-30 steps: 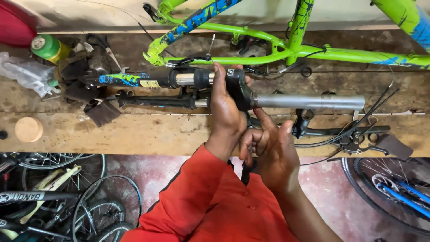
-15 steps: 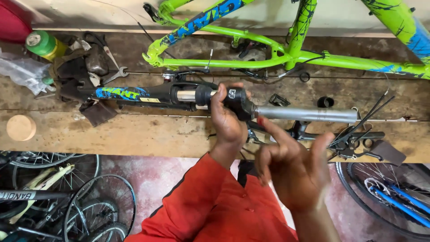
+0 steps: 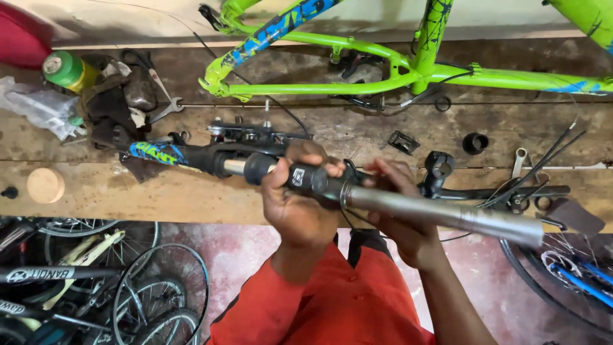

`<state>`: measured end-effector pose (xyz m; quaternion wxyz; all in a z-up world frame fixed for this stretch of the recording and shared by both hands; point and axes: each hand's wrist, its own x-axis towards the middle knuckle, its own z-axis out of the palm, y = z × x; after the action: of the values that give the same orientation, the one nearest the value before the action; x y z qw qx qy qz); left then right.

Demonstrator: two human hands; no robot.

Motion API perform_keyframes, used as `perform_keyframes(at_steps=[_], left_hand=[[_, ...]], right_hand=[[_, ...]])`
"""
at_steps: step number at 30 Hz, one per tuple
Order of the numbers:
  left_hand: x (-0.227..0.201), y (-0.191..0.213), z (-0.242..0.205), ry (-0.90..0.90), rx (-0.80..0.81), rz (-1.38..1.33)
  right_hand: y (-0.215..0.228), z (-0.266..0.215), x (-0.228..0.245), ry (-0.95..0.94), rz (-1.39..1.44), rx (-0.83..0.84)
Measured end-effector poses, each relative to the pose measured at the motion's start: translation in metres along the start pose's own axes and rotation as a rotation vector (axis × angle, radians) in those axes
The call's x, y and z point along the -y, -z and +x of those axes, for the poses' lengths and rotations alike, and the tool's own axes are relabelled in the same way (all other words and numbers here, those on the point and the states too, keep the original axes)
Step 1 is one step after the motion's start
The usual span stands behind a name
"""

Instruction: Applying grease to a bicycle front fork and frame head tube in preparation for assembly.

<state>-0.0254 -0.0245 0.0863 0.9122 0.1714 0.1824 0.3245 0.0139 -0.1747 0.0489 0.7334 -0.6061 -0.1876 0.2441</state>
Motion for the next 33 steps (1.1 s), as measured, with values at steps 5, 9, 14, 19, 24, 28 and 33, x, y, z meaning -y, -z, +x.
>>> perform_keyframes(at_steps=[5, 9, 14, 19, 24, 28, 33], left_hand=[[-0.013, -0.002, -0.012, -0.059, 0.126, -0.014], [-0.013, -0.003, -0.015, -0.070, 0.143, -0.009], [-0.012, -0.002, -0.015, -0.079, 0.165, -0.031], [-0.012, -0.001, -0.016, -0.076, 0.171, -0.015], [-0.015, -0.003, -0.016, -0.081, 0.174, -0.024], [-0.016, -0.004, -0.015, -0.088, 0.186, -0.026], [-0.020, -0.021, -0.019, -0.047, 0.168, -0.072]], right_hand=[[-0.016, 0.018, 0.016, 0.309, -0.079, 0.254], [-0.027, 0.017, 0.016, -0.052, 0.133, 0.111], [-0.041, 0.022, 0.037, -0.446, 0.296, -0.116], [-0.036, 0.020, 0.032, -0.272, 0.132, -0.037], [-0.040, 0.025, 0.054, -0.496, -0.016, -0.073], [-0.018, 0.006, 0.035, -0.292, -0.233, 0.041], [0.005, -0.044, 0.016, 0.001, -0.311, 0.145]])
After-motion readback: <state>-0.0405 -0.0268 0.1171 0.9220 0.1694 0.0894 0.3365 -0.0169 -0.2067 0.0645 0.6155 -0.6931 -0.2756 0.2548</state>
